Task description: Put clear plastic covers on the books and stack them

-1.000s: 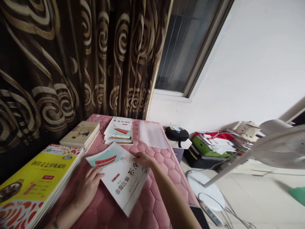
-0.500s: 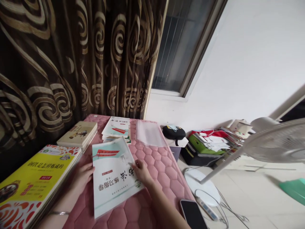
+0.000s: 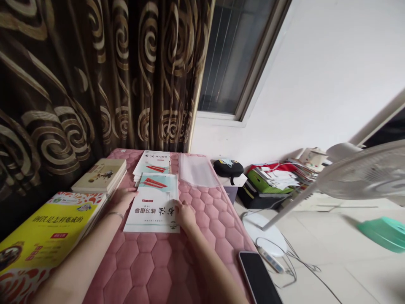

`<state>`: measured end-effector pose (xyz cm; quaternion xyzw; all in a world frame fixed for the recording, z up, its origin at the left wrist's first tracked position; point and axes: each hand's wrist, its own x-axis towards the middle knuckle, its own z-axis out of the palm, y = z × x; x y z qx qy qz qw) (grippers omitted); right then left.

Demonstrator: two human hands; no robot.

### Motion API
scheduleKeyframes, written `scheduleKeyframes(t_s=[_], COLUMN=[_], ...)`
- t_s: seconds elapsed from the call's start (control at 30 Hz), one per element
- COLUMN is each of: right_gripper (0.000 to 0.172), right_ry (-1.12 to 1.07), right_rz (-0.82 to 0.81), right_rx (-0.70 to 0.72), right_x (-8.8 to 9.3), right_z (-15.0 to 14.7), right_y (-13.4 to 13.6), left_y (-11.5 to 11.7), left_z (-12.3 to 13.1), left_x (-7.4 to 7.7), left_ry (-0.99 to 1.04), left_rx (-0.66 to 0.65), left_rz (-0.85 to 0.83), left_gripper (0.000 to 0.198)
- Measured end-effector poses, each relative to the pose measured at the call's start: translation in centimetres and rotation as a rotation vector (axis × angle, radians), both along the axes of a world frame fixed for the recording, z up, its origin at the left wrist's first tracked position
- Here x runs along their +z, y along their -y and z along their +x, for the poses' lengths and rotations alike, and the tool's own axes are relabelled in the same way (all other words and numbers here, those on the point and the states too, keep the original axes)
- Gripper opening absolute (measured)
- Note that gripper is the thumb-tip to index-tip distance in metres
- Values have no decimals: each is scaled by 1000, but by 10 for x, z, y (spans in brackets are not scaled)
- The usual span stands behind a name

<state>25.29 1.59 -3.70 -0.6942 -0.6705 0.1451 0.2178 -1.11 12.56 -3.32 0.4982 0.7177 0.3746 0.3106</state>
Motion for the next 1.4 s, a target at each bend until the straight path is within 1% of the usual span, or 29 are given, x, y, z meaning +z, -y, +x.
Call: scheduleKeyframes(t_s=[0.1,0.17,0.2,0.27,0.3,0.37,0.4,0.47,0.5,0.57,0.67,0.73,0.8,0.9,1.0,1.13,1.27,1.4], right_gripper=[40,40,40,39,39,40,39,38,36,29,18,21,23,19,15,12,16,20], right_ry=[74,130,162,209,218,222,222,230,235,232,179,146,137,143,137,106,71,6], right_rz=[10,20,26,38,40,43,46,64,82,129,177,194,204,195,179,182,157,127], right_rx=[17,10,7,5,9,19,21,16,14,33,136,195,217,210,188,146,108,116], right_x=[-2,-5,-6,-7,-8,-6,-5,0,3,8,8,4,-1,-3,-2,-2,-4,-7], right_z=[0,0,0,0,0,0,0,-3,-6,-16,-37,-50,-59,-60,-50,-20,8,17], right_y=[6,7,7,6,6,5,5,9,14,27,53,67,73,73,72,79,86,86], left_y=[6,17,25,47,61,92,107,134,144,157,160,158,156,159,165,170,171,171], left_z=[1,5,9,17,21,29,31,32,31,28,26,28,30,29,21,-3,-24,-29], left_x=[0,5,8,13,15,16,14,10,6,0,-6,-7,-7,-3,3,9,10,11], left_ry=[-100,-175,-211,-274,-297,-319,-323,-366,-418,-525,-619,-656,-688,-735,-788,-828,-802,-747], left_rx=[-41,-70,-91,-166,-226,-392,-477,-605,-641,-663,-653,-653,-653,-649,-606,-505,-449,-458], left_rz=[-13,40,79,163,202,245,257,278,288,299,310,318,327,354,364,327,263,244], left_gripper=[25,17,18,24,25,18,15,16,19,25,25,22,21,20,16,15,18,21])
